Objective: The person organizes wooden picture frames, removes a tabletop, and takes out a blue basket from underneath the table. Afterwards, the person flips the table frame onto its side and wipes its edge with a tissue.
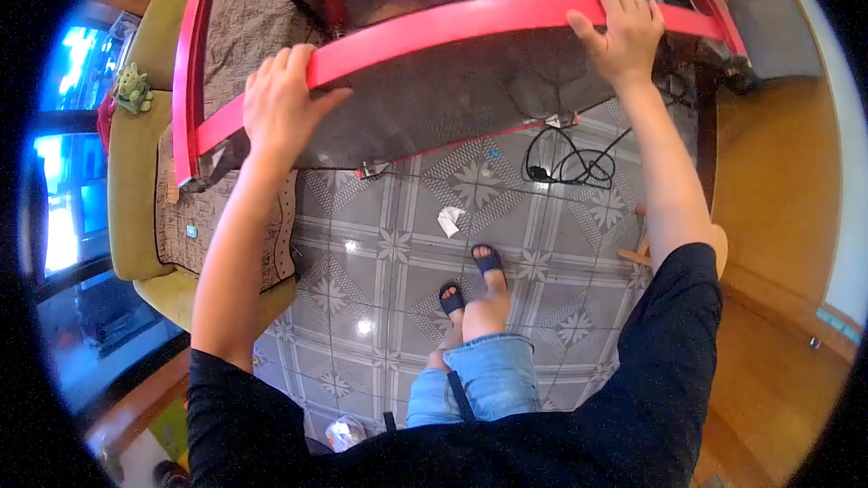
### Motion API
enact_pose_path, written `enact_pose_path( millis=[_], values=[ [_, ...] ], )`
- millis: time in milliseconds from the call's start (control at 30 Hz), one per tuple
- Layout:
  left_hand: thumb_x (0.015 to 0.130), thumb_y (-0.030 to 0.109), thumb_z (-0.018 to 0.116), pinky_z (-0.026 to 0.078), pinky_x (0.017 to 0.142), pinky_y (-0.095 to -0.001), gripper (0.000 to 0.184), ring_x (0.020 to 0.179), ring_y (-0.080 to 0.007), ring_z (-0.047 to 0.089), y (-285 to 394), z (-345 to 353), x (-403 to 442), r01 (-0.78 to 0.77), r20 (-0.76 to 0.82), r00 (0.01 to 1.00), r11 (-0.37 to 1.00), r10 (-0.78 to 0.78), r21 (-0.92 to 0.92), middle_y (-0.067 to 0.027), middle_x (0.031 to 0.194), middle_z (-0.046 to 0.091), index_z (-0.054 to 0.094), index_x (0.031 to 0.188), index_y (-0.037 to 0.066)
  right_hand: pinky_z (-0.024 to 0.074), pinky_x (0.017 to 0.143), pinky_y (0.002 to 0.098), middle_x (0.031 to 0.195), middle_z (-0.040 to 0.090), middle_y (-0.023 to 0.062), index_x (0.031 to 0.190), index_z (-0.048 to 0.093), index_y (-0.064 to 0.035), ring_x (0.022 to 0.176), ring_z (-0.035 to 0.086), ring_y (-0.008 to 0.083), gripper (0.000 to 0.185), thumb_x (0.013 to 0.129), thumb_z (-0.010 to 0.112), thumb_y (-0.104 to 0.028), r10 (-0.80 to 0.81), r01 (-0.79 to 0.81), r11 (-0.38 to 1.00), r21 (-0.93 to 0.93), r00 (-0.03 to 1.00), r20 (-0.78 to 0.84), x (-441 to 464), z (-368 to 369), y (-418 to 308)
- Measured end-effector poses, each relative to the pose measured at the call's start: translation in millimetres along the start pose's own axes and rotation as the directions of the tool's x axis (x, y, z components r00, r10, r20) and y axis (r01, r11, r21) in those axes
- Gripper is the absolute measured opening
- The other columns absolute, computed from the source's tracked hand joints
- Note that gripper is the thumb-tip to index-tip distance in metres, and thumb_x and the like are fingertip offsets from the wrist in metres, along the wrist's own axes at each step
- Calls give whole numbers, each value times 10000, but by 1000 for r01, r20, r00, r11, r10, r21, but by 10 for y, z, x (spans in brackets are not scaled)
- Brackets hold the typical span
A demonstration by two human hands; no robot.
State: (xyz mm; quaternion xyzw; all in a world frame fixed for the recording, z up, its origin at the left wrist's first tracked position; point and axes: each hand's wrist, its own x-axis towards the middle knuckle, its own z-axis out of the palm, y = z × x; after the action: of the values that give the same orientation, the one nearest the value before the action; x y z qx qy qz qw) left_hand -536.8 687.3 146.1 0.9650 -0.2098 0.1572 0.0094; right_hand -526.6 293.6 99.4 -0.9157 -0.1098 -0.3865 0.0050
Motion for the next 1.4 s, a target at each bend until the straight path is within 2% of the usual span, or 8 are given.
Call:
enact_pose_path(
  millis=[300,333,467,633,767,933,1300,1400],
  values=[
    [599,337,754,441,597,-390,424,710,-281,563,-57,43,8,-117,-131,985,993,112,-30,-80,747,559,514,831,77,394,816,361,945,611,74,979,601,-114,903,552,262,483,825,418,-534,-47,48,998,-43,999,26,74,-78,-32],
    [636,397,717,429,763,-369,507,885,-266,558,-38,15,-6,-31,-5,1000,1000,31,3,-89,873,589,541,995,84,402,807,371,960,607,88,997,600,-115,906,549,280,486,824,423,-533,-63,63,997,-39,998,16,68,-75,-10],
    [618,412,727,426,784,-366,552,921,-253,551,-15,47,-15,-35,-54,998,997,39,73,-80,922,587,541,1025,88,398,817,365,993,596,102,1032,591,-98,923,541,291,499,828,427,-522,-54,57,994,-98,998,30,40,-18,85],
    [519,396,790,314,928,-402,733,1102,-253,418,-6,127,-87,-21,-362,932,1000,24,13,-85,1098,493,490,1118,97,377,853,382,1042,587,104,1048,586,-90,996,526,274,531,835,407,-542,0,-3,1000,22,995,104,57,-22,90],
    [503,399,797,265,974,-426,733,1146,-271,378,36,172,-92,80,-405,911,997,-69,10,-111,1130,465,489,1084,75,382,870,359,1052,579,143,1052,571,-44,1003,525,306,545,857,392,-520,-5,-9,995,100,990,138,98,-81,64],
    [538,420,774,296,950,-399,548,938,-218,540,32,176,-95,126,-276,953,992,-120,2,-56,893,610,574,928,91,375,881,352,1070,574,146,1060,563,-20,1015,524,295,514,879,392,-469,-1,-11,997,79,988,154,74,9,262],
    [581,407,765,237,1013,-432,557,1033,-216,506,41,228,-44,173,-218,962,985,-165,18,-65,993,596,583,1012,106,364,895,343,1067,562,144,1085,552,-29,1026,511,287,518,896,363,-473,-20,1,994,110,985,170,102,33,336],
    [588,387,769,160,1049,-451,560,1056,-217,501,21,311,-18,200,-587,803,975,-105,99,-71,1053,588,572,1035,111,363,894,344,1062,563,138,1079,553,-31,1024,510,285,520,896,355,-476,17,-34,995,91,985,174,81,47,323]
  ],
)
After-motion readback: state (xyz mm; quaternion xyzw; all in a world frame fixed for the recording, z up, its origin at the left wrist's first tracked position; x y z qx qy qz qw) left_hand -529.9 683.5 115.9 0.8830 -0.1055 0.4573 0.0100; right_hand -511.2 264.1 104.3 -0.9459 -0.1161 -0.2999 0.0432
